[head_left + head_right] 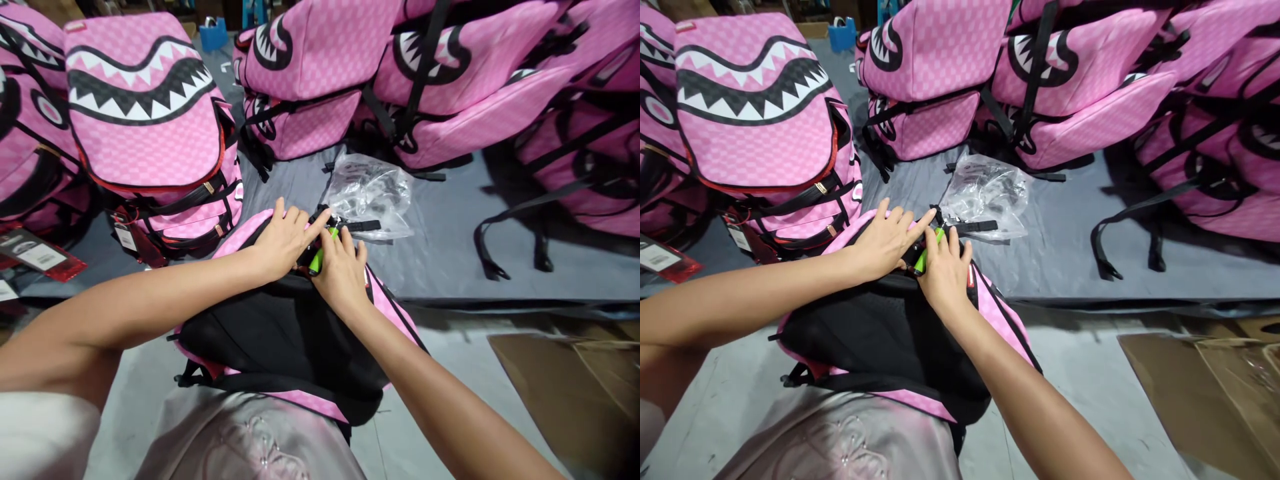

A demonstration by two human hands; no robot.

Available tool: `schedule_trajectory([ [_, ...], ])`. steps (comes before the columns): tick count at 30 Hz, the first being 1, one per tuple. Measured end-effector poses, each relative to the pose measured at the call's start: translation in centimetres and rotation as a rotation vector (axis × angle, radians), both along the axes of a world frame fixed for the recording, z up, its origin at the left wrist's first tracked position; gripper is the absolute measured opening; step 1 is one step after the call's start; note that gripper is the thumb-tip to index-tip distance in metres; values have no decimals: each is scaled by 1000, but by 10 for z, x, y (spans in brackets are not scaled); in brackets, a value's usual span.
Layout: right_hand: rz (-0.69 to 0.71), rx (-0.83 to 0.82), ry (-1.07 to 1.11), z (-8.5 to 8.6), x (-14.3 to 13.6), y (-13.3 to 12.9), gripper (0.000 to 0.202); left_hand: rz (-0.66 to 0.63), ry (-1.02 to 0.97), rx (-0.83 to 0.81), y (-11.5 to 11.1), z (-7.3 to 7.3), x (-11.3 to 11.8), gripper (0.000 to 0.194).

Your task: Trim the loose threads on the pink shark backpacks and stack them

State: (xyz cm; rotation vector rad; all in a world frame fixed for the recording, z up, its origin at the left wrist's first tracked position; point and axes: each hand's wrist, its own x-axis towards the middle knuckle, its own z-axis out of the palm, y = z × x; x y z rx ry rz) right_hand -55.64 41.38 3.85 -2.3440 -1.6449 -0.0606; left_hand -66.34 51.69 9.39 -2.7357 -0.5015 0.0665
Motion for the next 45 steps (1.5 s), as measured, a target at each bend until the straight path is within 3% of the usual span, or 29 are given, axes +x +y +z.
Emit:
schedule_trajectory([
  [3, 53, 66, 12, 8, 5, -10, 59, -5, -1, -32, 1, 2, -1, 96],
  [6, 126, 239, 96, 21, 12, -37, 49, -19, -17, -45, 1, 3, -3, 90],
  [9, 53, 377, 329, 30, 17, -62, 39, -28, -33, -43, 1, 1, -4, 89],
  [12, -45, 356, 618, 35, 16, -64, 29, -28, -44, -38, 1, 1, -4, 86],
  [17, 217, 129, 833, 43, 23, -38, 26, -28, -31, -28, -1, 5, -4, 74],
  [21, 282, -1, 822, 46, 36, -31, 28, -29, -36, -13, -1, 6, -3, 65],
  [29, 449, -48, 684, 51, 35, -21, 20, -41, -25, -14, 0, 6, -2, 60],
  [34, 555, 41, 543, 49, 31, -20, 23, -41, -14, -23, 2, 5, -1, 59],
  [45, 657, 18, 453, 52, 32, -14, 24, -37, -21, -23, 2, 5, -2, 59],
])
